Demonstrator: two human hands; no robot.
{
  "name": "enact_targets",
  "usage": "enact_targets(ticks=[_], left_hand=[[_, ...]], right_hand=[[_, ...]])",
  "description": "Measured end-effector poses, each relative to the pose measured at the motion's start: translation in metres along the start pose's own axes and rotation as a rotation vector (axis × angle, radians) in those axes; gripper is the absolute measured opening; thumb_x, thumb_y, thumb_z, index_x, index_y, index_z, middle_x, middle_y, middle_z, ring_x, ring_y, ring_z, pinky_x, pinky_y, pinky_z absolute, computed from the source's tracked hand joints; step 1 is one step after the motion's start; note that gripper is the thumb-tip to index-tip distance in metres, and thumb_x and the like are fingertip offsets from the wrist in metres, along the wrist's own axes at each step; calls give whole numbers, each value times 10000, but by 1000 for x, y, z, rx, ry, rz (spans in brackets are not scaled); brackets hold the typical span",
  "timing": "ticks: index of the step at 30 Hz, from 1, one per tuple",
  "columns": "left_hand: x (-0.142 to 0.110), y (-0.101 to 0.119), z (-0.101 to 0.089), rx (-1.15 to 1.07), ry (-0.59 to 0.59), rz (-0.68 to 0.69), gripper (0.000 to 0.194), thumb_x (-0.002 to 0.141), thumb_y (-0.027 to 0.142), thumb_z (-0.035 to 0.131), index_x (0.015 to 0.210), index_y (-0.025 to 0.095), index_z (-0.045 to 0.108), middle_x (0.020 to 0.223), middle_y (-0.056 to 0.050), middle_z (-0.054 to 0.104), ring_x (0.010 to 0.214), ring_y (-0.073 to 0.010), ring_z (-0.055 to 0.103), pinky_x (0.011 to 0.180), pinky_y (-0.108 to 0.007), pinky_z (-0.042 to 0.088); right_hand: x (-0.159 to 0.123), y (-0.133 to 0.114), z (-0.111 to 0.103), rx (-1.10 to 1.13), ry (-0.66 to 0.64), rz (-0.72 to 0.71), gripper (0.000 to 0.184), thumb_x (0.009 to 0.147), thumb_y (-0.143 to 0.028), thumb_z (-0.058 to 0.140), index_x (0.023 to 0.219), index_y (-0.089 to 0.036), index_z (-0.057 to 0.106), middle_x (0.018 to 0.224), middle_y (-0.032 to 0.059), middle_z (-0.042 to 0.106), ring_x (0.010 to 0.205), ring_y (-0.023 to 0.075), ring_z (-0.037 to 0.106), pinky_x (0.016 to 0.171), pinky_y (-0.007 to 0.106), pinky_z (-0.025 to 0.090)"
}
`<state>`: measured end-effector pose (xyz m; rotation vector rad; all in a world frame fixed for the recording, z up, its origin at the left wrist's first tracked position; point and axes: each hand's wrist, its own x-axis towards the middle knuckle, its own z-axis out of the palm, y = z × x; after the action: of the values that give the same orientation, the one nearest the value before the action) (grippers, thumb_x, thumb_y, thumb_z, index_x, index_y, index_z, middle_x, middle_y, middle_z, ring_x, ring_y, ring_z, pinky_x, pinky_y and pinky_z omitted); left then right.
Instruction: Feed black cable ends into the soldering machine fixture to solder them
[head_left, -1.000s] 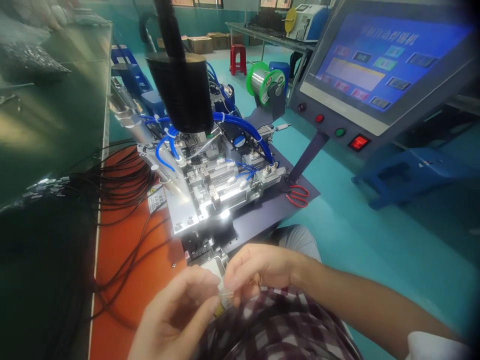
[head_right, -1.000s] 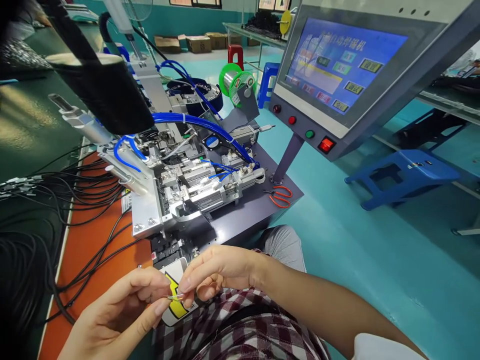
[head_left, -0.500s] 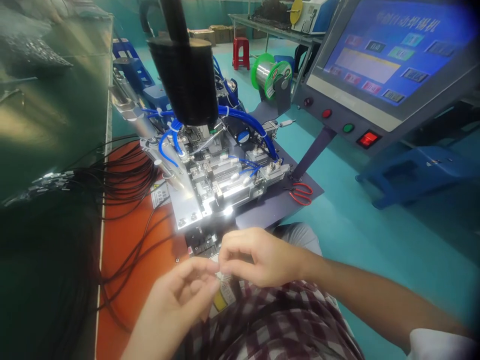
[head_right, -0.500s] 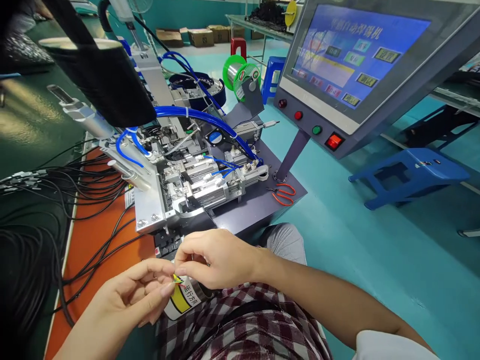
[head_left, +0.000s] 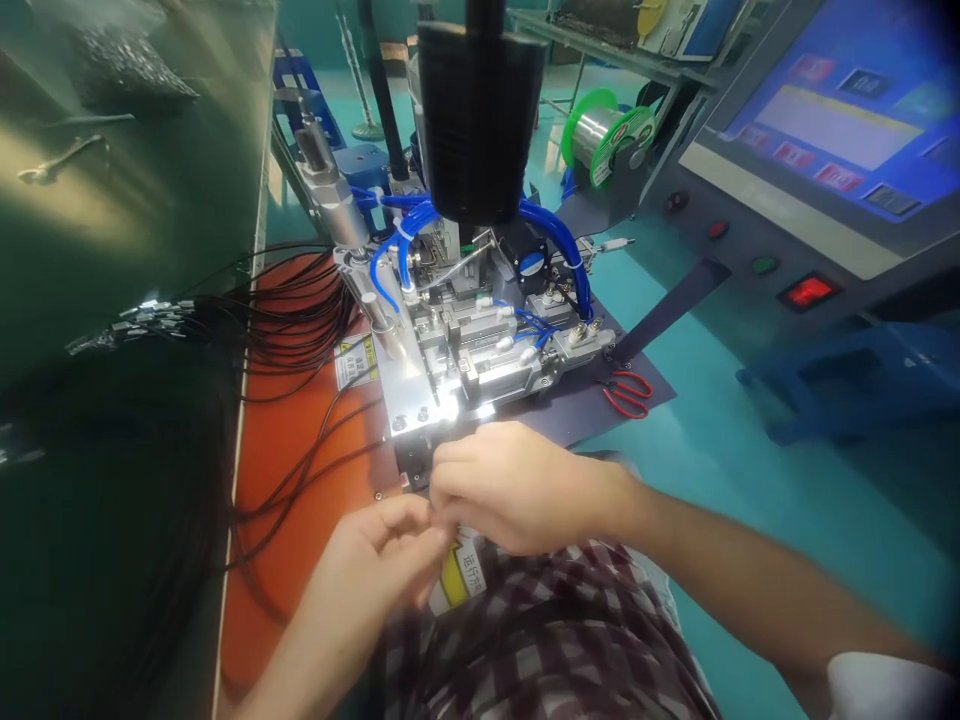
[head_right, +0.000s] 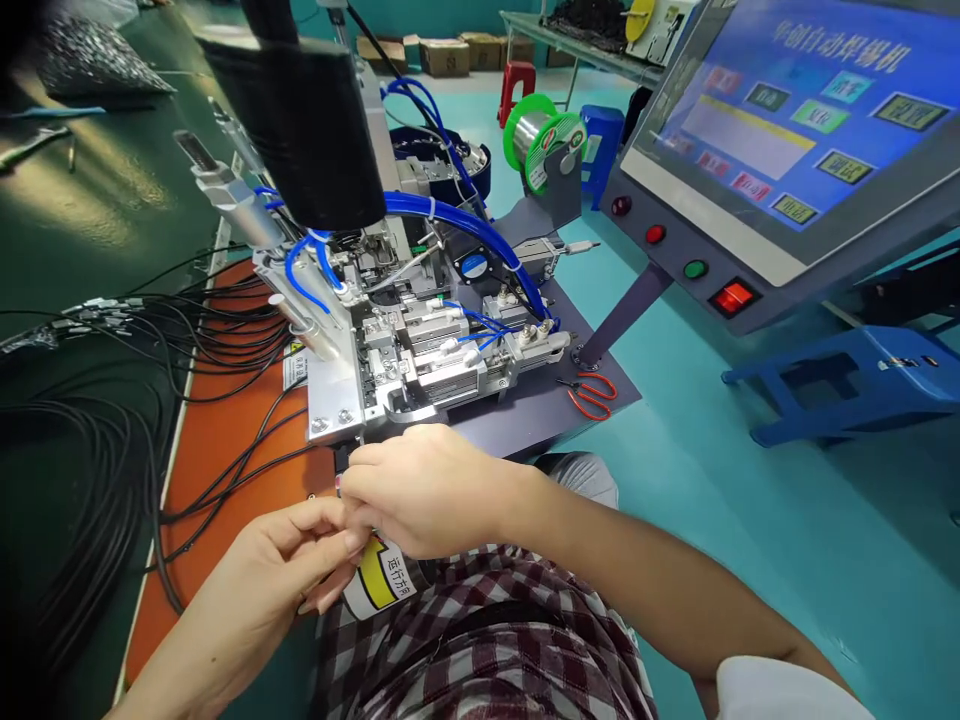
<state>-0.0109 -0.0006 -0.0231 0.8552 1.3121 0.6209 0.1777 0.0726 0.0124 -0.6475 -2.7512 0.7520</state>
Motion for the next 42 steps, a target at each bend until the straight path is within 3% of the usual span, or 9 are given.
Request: enact_targets(ticks=[7,10,14,23,30,42], left_hand=[[-2,8,4,-219,140,-73,447,606,569,816,656,176,610,403,81,388,402,-60,300,417,-193,247],[-1,11,5,-254,166,-95,483,560,590,836,640,184,587,390,82,379,396,-54,276,409,-186,243],[-1,14,7,-251,196,-121,503,519,600,852,654,191,590,395,79,392,410,-57,285,413,-183,282],[-1,12,8,-232,158,-85,461,564,571,839,649,178,615,395,73,395,405,-56,295,411,-183,289],[-3,13,9,-316,181,-45,456,564,546,856,676,201,579,405,64,435,407,-66,319,409,-184,301],[-7,15,13,-330,147,-34,438,592,529,842,672,186,581,405,70,436,410,-57,313,422,-183,274]], right_hand=[[-8,-3,23,606,369,396,121,932,-141,572,858,-156,668,835,11,690,717,112,608,688,220,462],[-12,-7,37,677,439,441,48,856,-163,674,899,-164,695,870,5,693,617,87,550,614,216,448],[-9,-14,50,745,524,487,30,824,-158,673,807,-159,698,776,-6,674,597,86,534,552,205,417],[-5,-20,52,886,521,608,73,792,-159,630,721,-156,646,614,-34,575,523,82,473,487,202,364],[-4,-27,59,1251,445,733,111,831,-223,616,742,-168,578,496,-82,498,433,69,446,451,186,358],[-5,-29,59,1053,505,728,65,799,-202,636,751,-164,612,554,-71,491,475,68,404,456,196,314]])
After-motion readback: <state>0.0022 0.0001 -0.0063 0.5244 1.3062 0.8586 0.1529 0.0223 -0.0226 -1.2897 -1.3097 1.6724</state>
